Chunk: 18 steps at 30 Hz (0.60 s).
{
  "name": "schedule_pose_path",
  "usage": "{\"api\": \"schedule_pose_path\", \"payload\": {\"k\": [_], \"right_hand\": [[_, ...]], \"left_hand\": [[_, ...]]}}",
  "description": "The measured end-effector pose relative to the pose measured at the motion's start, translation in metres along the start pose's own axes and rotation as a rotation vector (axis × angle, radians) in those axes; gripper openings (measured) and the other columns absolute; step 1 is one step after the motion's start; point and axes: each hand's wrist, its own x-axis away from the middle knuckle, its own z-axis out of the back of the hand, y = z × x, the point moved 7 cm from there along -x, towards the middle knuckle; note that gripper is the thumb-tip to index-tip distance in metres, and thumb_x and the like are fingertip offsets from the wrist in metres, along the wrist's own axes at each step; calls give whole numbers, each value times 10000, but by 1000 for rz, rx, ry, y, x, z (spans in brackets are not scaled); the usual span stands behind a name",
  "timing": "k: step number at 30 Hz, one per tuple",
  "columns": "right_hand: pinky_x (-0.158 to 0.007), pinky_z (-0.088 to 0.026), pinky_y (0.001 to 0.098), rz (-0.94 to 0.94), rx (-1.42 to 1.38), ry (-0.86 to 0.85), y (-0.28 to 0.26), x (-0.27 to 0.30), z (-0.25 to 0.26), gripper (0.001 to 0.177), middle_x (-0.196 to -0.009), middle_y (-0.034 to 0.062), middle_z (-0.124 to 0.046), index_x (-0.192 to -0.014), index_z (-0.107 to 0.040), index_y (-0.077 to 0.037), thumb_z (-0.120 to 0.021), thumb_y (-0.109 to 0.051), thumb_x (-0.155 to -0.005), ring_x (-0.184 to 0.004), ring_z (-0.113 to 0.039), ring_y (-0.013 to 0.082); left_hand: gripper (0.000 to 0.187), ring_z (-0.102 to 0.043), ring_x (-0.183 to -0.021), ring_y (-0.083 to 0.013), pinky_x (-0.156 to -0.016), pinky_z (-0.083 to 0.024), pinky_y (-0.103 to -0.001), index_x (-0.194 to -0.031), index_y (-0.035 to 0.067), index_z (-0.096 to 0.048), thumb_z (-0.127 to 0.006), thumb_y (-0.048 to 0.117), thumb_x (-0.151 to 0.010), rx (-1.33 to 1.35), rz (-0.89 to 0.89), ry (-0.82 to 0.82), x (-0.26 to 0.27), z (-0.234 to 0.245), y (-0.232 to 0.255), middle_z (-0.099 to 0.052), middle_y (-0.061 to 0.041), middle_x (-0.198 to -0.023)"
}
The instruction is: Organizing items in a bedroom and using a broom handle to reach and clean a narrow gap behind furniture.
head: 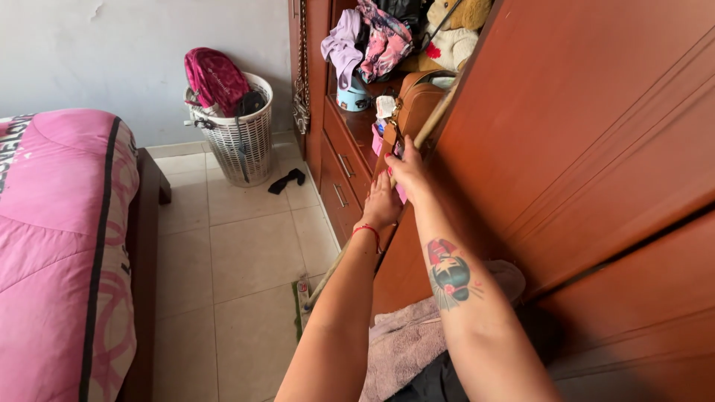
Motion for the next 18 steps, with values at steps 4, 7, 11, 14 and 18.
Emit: {"api": "schedule_pose_path", "payload": {"k": [4, 7, 11, 14, 18], "right_hand": [[-1067, -474, 370, -47, -15, -66, -20, 32, -25, 716, -1437, 190, -622, -1528, -442, -89, -706, -194, -871, -1301, -582, 310], [-1130, -405, 369, 230, 8, -64, -22, 32, -52, 637, -1505, 167, -546, -1478, -496, -50, -729, -232, -914, -1397, -507, 271], [-1139, -395, 398, 213, 122, -120, -21, 34, -104, 639, -1475, 195, -556, -1453, -506, -53, -750, -293, -913, -1398, -503, 306], [-1141, -395, 408, 288, 90, -177, -23, 37, -156, 648, -1459, 209, -569, -1435, -523, -48, -764, -295, -886, -1390, -511, 323], [-1115, -403, 422, 273, -25, -323, -35, 62, -220, 671, -1444, 209, -558, -1431, -505, -52, -772, -277, -858, -1373, -503, 335]], "left_hand": [[1106, -196, -1545, -399, -1212, -297, -504, -1635, 116, -76, -759, 171, -767, -12, 48, 31, 16, 36, -10, -193, -108, -1698], [1165, -206, -1550, -385, -1204, -302, -512, -1633, 150, -73, -820, 192, -739, -60, 113, 68, 29, 76, -23, -190, -96, -1699], [1186, -202, -1552, -376, -1194, -314, -531, -1626, 174, -81, -854, 246, -729, -113, 185, 130, 42, 128, -55, -190, -95, -1692], [1183, -204, -1547, -387, -1188, -317, -557, -1628, 168, -99, -858, 240, -724, -173, 225, 181, 55, 168, -82, -196, -109, -1692], [1170, -198, -1545, -394, -1174, -316, -576, -1625, 182, -123, -849, 209, -708, -224, 284, 242, 89, 221, -103, -200, -108, -1693]]}}
